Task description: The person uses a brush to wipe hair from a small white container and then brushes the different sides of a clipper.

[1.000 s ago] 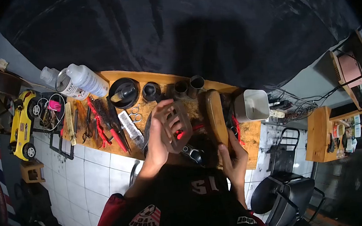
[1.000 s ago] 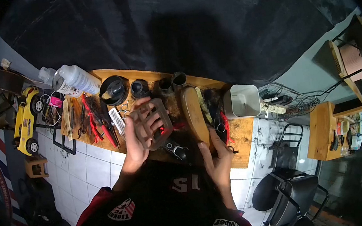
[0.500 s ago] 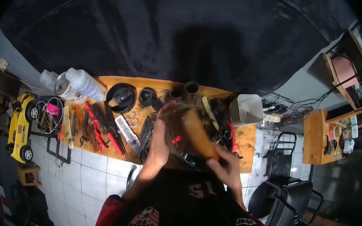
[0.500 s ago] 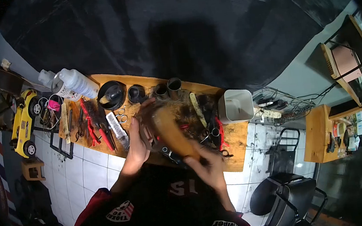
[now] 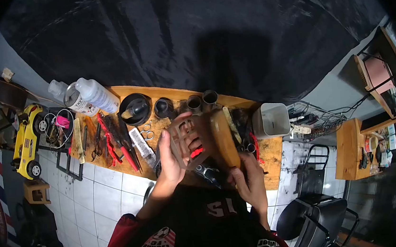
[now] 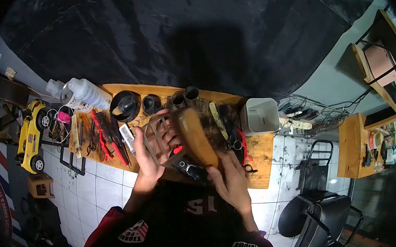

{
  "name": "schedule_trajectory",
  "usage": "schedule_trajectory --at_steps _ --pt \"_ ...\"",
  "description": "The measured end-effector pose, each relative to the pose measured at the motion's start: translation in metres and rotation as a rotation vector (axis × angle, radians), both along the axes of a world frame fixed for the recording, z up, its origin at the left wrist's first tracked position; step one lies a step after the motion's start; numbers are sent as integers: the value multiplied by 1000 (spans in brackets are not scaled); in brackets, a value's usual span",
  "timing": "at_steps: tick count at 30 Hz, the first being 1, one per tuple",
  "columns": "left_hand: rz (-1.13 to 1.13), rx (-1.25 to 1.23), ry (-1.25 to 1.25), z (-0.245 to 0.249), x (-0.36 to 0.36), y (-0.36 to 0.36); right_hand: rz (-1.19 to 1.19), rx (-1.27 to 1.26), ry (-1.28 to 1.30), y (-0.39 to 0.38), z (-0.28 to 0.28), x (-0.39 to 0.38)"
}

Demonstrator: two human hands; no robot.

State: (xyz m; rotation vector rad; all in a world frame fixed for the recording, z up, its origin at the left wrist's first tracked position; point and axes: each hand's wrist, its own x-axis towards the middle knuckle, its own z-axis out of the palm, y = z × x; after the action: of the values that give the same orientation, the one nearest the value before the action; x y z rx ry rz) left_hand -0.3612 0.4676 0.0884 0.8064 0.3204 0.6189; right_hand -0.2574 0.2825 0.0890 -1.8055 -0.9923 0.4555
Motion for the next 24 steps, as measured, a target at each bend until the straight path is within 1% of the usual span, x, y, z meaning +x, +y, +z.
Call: schedule_trajectory --at_steps 2,5,6,9,10,13,14,17,18,19,21,22,24 --pt "45 132 81 5 5 -2 78 54 -215 6 8 0" --pt "-10 215 77 7 3 -2 134 22 -44 14 17 -7" --pt "42 144 71 8 1 -6 60 -8 -63 15 14 -8" --pt "26 201 32 17 -6 3 -10 2 -47 9 4 2" --pt "38 181 22 20 -6 5 -31 -10 -35 6 7 2" --pt "87 155 87 15 -7 10 1 63 -75 1 3 2" --pt "82 218 140 15 -5 10 -24 58 -83 2 5 1" --pt "-69 316 111 21 1 3 -101 65 -127 12 8 -4" --pt "-61 290 72 18 2 5 -128 83 -148 15 1 -4" --pt "8 289 43 19 3 5 -151 104 -169 18 -3 -4" --pt "152 292 -16 26 7 7 -54 -65 -96 10 2 -4" --pt "206 358 -15 26 7 10 -8 -151 -60 5 4 -3" --pt "191 441 35 19 6 16 94 -34 -28 -1 2 3"
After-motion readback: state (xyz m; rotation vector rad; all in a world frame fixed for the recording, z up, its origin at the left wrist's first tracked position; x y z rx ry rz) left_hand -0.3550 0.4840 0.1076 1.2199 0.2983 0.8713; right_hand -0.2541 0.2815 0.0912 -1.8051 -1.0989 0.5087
